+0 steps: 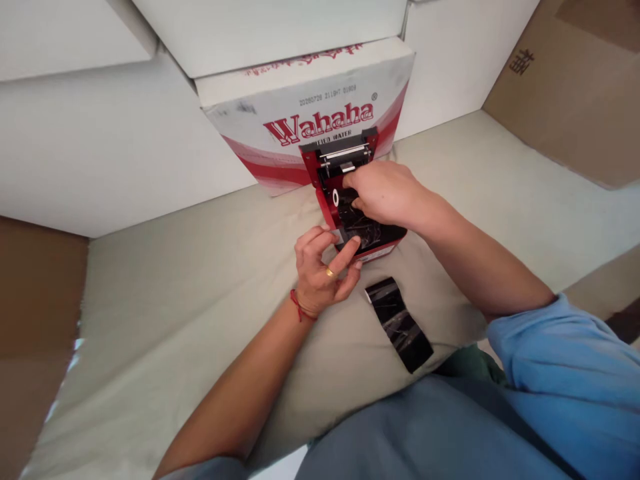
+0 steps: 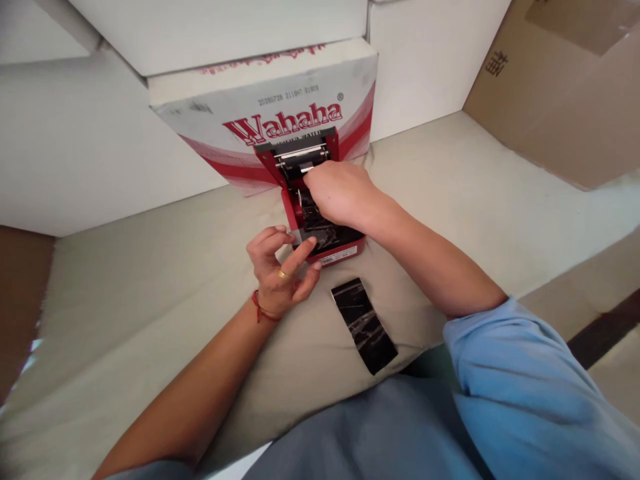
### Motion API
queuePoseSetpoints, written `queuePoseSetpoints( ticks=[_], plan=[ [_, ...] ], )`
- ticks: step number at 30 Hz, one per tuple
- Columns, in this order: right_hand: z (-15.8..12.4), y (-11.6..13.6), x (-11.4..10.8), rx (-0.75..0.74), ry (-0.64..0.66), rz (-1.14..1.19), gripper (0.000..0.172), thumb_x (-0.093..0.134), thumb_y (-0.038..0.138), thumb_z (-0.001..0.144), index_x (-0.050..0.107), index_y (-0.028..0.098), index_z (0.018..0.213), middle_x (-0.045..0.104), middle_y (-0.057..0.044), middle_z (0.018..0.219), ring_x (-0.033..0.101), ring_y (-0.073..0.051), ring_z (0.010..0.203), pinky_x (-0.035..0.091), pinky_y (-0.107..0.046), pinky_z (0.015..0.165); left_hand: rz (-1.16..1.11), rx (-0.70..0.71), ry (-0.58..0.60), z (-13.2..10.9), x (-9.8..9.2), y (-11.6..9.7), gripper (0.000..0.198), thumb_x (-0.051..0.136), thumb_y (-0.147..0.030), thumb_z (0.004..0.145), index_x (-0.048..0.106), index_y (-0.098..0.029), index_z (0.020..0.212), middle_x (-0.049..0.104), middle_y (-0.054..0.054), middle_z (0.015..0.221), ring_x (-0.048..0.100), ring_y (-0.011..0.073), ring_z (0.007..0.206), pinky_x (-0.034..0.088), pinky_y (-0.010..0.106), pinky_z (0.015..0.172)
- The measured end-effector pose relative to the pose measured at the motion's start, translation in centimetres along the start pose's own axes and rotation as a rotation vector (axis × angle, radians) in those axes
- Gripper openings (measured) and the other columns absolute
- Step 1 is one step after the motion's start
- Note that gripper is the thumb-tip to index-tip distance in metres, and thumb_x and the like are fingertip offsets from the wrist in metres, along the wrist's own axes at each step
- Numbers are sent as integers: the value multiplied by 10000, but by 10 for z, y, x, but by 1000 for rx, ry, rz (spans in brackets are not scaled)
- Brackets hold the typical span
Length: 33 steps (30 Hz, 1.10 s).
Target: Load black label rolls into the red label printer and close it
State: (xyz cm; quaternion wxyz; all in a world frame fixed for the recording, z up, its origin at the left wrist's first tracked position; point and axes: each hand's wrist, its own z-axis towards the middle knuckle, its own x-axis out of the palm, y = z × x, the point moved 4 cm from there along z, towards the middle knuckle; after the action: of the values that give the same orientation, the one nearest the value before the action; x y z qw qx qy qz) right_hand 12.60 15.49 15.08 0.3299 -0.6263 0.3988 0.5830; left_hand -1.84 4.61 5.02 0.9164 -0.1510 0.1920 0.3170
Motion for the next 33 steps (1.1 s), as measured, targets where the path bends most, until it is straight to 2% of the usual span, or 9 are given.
queuePoseSetpoints(
  ticks=[5, 11, 14, 17, 19, 23, 25, 29, 33],
  plan=[
    [6, 8, -1, 46, 60, -42, 320, 585, 123, 972, 804, 155, 1204, 826, -184, 1192, 769, -358, 1115, 526, -390, 829, -4, 21, 38, 1, 2, -1, 534, 731, -233, 902, 655, -273, 1429, 603, 103, 1187, 604, 317, 1257, 565, 502, 1062],
    [4, 14, 8, -75, 19, 30, 284, 551, 167, 1015, 816, 166, 1115, 842, -142, 1085, 769, -302, 1000, 513, -380, 819, -1, -8, 56, -1, 3, 1, 553, 737, -242, 906, 658, -290, 1451, 611, 108, 1214, 597, 336, 1295, 538, 522, 1094],
    [-12, 6, -10, -129, -183, 149, 274, 563, 314, 1066, 813, 226, 1135, 840, -77, 1048, 752, -285, 982, 519, -396, 852, -19, -21, 79, -3, 3, 2, 562, 739, -250, 914, 654, -309, 1466, 633, 104, 1226, 602, 342, 1306, 515, 540, 1117],
    [-17, -14, -34, -40, -493, 218, 400, 416, 411, 1140, 787, 294, 1234, 831, -62, 1074, 735, -300, 1047, 530, -442, 920, -29, -36, 100, -5, 3, 4, 549, 750, -257, 915, 666, -320, 1455, 637, 104, 1242, 598, 349, 1324, 503, 555, 1134],
    [-8, -29, -40, 39, -628, 208, 426, 380, 488, 1145, 753, 358, 1303, 826, -63, 1123, 712, -324, 1127, 534, -469, 957, -13, -48, 117, -6, 3, 5, 527, 758, -270, 917, 681, -328, 1435, 628, 105, 1255, 588, 356, 1341, 502, 566, 1137],
    [22, -47, -19, 25, -576, 403, 530, 367, 664, 1122, 764, 336, 1244, 812, -64, 1110, 723, -313, 1118, 557, -452, 954, 30, -27, 112, -6, 2, 4, 477, 768, -267, 916, 708, -349, 1382, 603, 94, 1255, 573, 350, 1352, 510, 565, 1133],
    [22, -49, -5, -42, -563, 567, 634, 305, 701, 1127, 785, 289, 1168, 808, -55, 1095, 744, -279, 1099, 561, -426, 974, 41, 4, 86, -5, 2, 2, 462, 768, -248, 915, 713, -346, 1363, 591, 91, 1249, 568, 341, 1352, 517, 550, 1127],
    [-15, -48, 18, -124, -609, 758, 610, 378, 702, 1115, 819, 282, 1085, 831, -50, 1165, 763, -252, 1167, 561, -403, 1058, 62, 45, 22, -2, 1, -1, 441, 759, -216, 917, 724, -338, 1339, 568, 87, 1266, 541, 322, 1371, 507, 529, 1149],
    [-57, -42, 40, -215, -508, 712, 489, 451, 593, 1124, 822, 283, 1199, 811, -73, 1365, 688, -270, 1399, 481, -492, 1230, 103, 36, 19, -4, 0, -1, 429, 771, -233, 914, 731, -376, 1316, 561, 79, 1322, 485, 333, 1460, 482, 554, 1193]
  ],
)
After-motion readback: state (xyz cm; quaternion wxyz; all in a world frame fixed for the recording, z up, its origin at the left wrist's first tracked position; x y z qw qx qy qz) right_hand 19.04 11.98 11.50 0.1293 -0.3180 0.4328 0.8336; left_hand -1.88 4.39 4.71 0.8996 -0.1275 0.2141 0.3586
